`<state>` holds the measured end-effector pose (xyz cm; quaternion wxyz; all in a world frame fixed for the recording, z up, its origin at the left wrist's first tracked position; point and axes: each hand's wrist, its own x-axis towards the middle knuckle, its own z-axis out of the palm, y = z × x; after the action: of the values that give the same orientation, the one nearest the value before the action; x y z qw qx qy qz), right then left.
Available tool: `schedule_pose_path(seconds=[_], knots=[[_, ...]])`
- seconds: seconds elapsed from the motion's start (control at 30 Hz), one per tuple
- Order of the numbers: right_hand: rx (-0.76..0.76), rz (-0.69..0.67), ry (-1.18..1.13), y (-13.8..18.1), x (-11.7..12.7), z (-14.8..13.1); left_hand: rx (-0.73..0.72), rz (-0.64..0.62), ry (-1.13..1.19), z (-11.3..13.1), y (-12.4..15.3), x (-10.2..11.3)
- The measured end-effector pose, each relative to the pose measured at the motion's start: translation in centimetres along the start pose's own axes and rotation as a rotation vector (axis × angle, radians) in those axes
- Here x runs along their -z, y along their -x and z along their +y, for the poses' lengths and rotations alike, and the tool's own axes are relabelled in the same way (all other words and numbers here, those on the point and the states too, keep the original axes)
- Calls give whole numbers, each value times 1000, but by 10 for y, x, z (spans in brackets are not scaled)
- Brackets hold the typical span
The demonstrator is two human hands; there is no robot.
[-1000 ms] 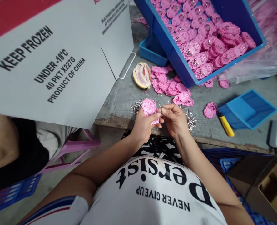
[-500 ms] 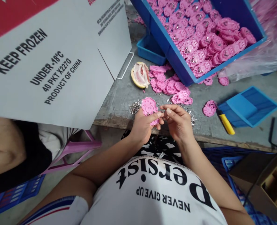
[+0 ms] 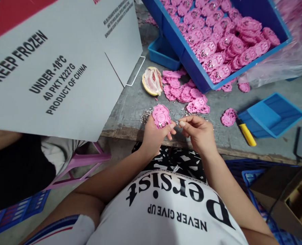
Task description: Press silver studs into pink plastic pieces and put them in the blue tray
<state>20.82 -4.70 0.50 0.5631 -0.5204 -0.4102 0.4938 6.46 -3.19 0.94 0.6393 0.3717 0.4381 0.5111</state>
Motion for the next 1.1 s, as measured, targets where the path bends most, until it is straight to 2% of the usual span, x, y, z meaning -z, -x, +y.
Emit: schedule_pose_path(seconds=[0.2,0.43,0.7,0.87,1.1], knots=[[-6,-26,107,2,4,6,25,-37,21,0,1,0],[-7,-29,131,5,3,-1,160,-131,259,1,-1,4],[-7,-1,136,6,-5,-2,-11,-3,-45,-6,1,5],[-74,-25,43,6,-8,0,-36,27,-34,-7,0,6],[-163,-22,-46,6,-12,4,-21,2,44,-9,-1,4]])
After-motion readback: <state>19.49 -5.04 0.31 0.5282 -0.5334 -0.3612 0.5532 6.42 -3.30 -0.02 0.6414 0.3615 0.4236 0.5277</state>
